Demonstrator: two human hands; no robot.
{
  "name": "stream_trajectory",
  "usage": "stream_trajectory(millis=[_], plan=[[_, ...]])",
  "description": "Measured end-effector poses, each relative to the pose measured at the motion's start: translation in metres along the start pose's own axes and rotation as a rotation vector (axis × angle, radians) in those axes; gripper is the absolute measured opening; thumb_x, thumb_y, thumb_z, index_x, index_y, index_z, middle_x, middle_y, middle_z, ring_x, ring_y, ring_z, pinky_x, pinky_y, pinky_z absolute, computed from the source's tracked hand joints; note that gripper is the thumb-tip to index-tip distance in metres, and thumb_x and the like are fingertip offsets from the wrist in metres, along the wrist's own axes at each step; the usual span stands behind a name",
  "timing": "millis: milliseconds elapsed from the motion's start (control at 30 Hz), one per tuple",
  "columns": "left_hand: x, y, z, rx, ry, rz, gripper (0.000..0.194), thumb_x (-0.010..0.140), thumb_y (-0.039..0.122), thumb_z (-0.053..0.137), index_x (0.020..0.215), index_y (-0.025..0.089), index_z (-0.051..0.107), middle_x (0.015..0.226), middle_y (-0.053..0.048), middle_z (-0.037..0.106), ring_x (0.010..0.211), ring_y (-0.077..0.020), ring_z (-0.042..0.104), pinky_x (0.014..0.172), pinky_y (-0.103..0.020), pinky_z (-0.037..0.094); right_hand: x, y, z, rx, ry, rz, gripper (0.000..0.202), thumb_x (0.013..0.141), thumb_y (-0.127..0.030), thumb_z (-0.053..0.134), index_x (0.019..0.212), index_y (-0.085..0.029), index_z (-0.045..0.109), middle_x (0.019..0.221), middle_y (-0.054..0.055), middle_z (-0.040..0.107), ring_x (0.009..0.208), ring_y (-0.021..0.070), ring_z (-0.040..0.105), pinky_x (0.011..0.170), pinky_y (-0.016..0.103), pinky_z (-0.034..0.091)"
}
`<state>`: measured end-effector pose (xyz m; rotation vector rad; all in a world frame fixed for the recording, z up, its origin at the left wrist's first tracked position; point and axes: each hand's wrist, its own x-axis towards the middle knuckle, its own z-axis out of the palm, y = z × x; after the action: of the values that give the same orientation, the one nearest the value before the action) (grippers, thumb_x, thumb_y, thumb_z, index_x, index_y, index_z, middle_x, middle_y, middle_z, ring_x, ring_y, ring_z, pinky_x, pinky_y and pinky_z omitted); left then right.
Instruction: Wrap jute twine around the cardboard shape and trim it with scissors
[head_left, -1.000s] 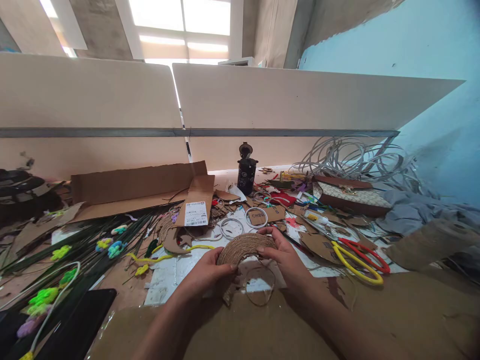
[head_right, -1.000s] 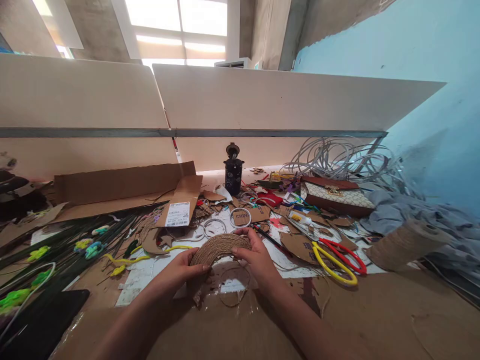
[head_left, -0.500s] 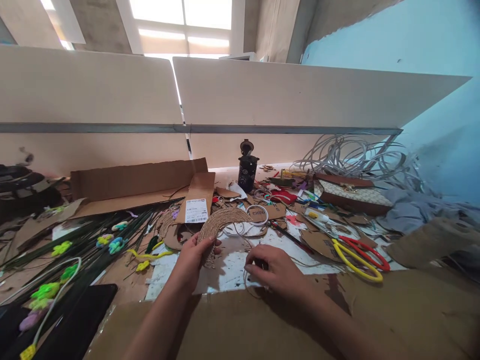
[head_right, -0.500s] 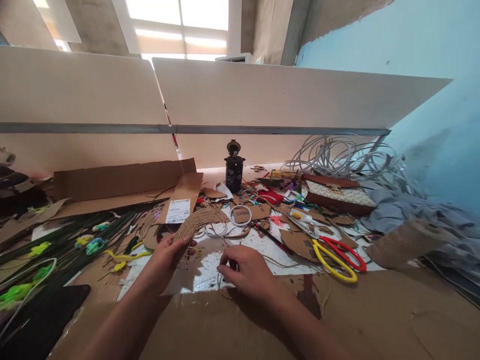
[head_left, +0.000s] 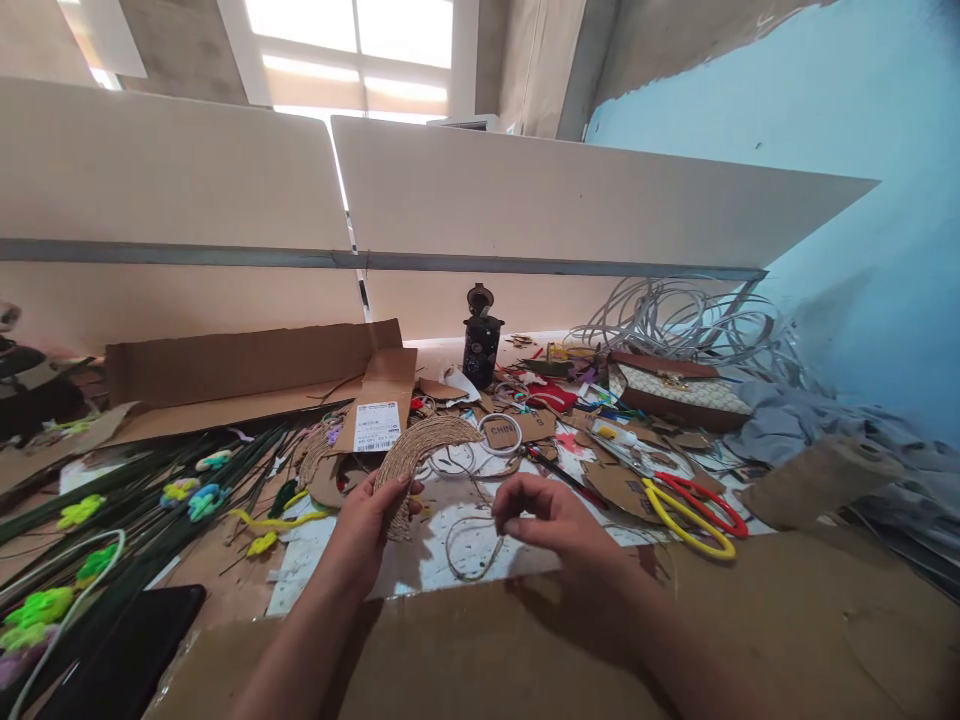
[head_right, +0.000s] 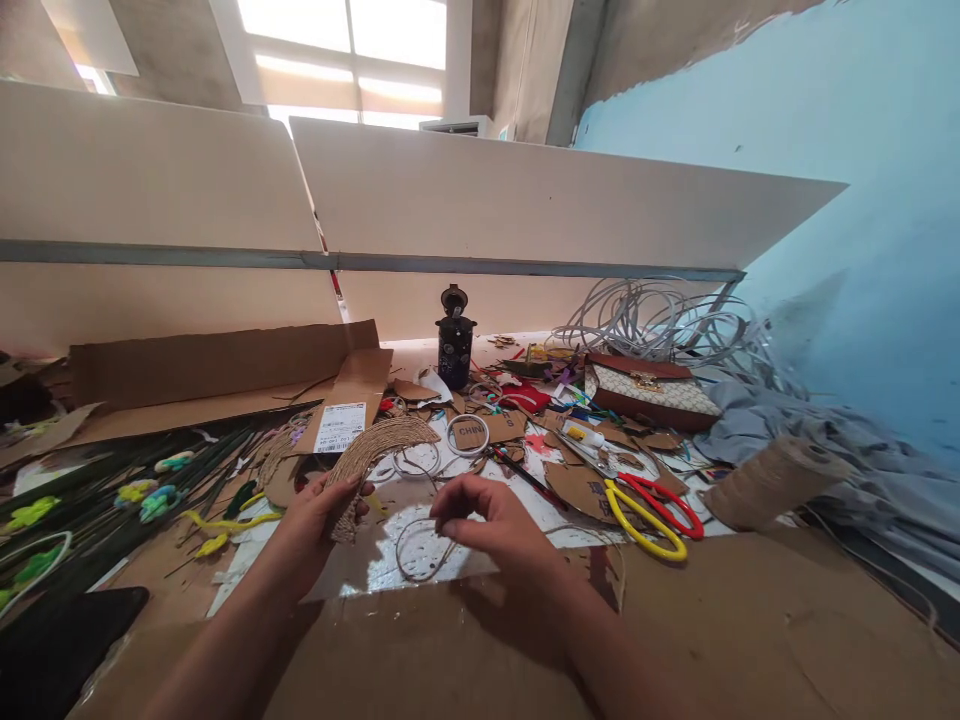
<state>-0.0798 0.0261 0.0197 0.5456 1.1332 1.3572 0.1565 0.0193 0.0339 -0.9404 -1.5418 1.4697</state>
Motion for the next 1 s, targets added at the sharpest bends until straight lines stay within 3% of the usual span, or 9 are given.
stream_trajectory(millis=[167,300,400,533,600,700,833,1000], plan=[[0.001,-0.003,-0.001,-0.02,-0.005,-0.018,0.025,0.069,0.017,0.081,0.09,0.014,0.068,0.069,-0.003,0.074,0.049,-0.0105,0.062,0.048,-0.018,0.05,0.009,0.006,-0.012,0.085,0.149,-0.035,0.015,0.071,-0.026,0.072,0.084,-0.022,0.068,0.081,0.001,0.065,0.076,0.0183,0.06,0.075,0.034,0.05],[-0.001,-0.001,0.002,-0.021,-0.009,-0.017,0.022,0.07,0.016,0.08,0.087,0.014,0.067,0.067,-0.004,0.073,0.048,-0.0099,0.06,0.047,-0.017,0.049,0.017,0.019,-0.021,-0.384,0.215,-0.061,0.014,0.077,-0.023,0.064,0.089,-0.021,0.071,0.088,0.004,0.069,0.083,0.0216,0.062,0.077,0.035,0.046],[-0.004,0.001,0.005,-0.03,0.007,-0.025,0.018,0.072,0.013,0.077,0.087,0.013,0.067,0.068,-0.005,0.074,0.049,-0.0101,0.061,0.047,-0.017,0.05,0.02,0.027,-0.024,-0.766,0.13,-0.094,0.015,0.079,-0.015,0.062,0.088,-0.02,0.073,0.091,0.005,0.069,0.085,0.0212,0.061,0.076,0.033,0.043],[-0.004,0.003,0.005,-0.047,-0.013,-0.04,0.017,0.072,0.012,0.076,0.087,0.013,0.067,0.068,-0.004,0.073,0.047,-0.0098,0.06,0.043,-0.016,0.047,0.02,0.03,-0.019,-0.913,0.01,-0.06,0.017,0.074,-0.006,0.065,0.081,-0.019,0.071,0.09,0.003,0.065,0.084,0.0182,0.06,0.074,0.028,0.04],[-0.003,0.003,0.005,-0.045,-0.012,-0.049,0.016,0.074,0.011,0.075,0.088,0.013,0.067,0.071,-0.005,0.074,0.047,-0.0101,0.06,0.041,-0.016,0.047,0.019,0.028,-0.015,-0.854,0.047,-0.095,0.014,0.076,-0.006,0.064,0.079,-0.019,0.069,0.089,0.002,0.065,0.084,0.0175,0.059,0.074,0.028,0.041],[-0.001,0.003,0.004,-0.05,-0.012,-0.059,0.013,0.079,0.009,0.071,0.09,0.013,0.067,0.074,-0.005,0.075,0.047,-0.0105,0.061,0.041,-0.017,0.048,0.02,0.02,-0.015,-0.532,0.111,-0.133,0.001,0.085,-0.022,0.065,0.084,-0.021,0.064,0.084,0.001,0.066,0.08,0.0168,0.059,0.07,0.027,0.043],[-0.001,0.002,0.004,-0.065,-0.023,-0.069,0.012,0.083,0.008,0.067,0.094,0.014,0.066,0.072,-0.005,0.074,0.046,-0.0107,0.062,0.042,-0.017,0.049,0.02,0.012,-0.024,-0.124,0.214,-0.069,0.027,0.085,-0.047,0.067,0.092,-0.021,0.062,0.07,-0.001,0.065,0.061,0.0143,0.055,0.054,0.024,0.04],[0.0,-0.002,0.002,-0.045,-0.046,-0.055,0.018,0.082,0.01,0.069,0.099,0.013,0.064,0.073,-0.006,0.075,0.047,-0.0109,0.063,0.043,-0.017,0.049,0.021,0.008,-0.033,0.093,0.296,-0.063,0.034,0.077,-0.047,0.074,0.097,-0.022,0.066,0.062,-0.003,0.063,0.051,0.0115,0.048,0.047,0.023,0.033]])
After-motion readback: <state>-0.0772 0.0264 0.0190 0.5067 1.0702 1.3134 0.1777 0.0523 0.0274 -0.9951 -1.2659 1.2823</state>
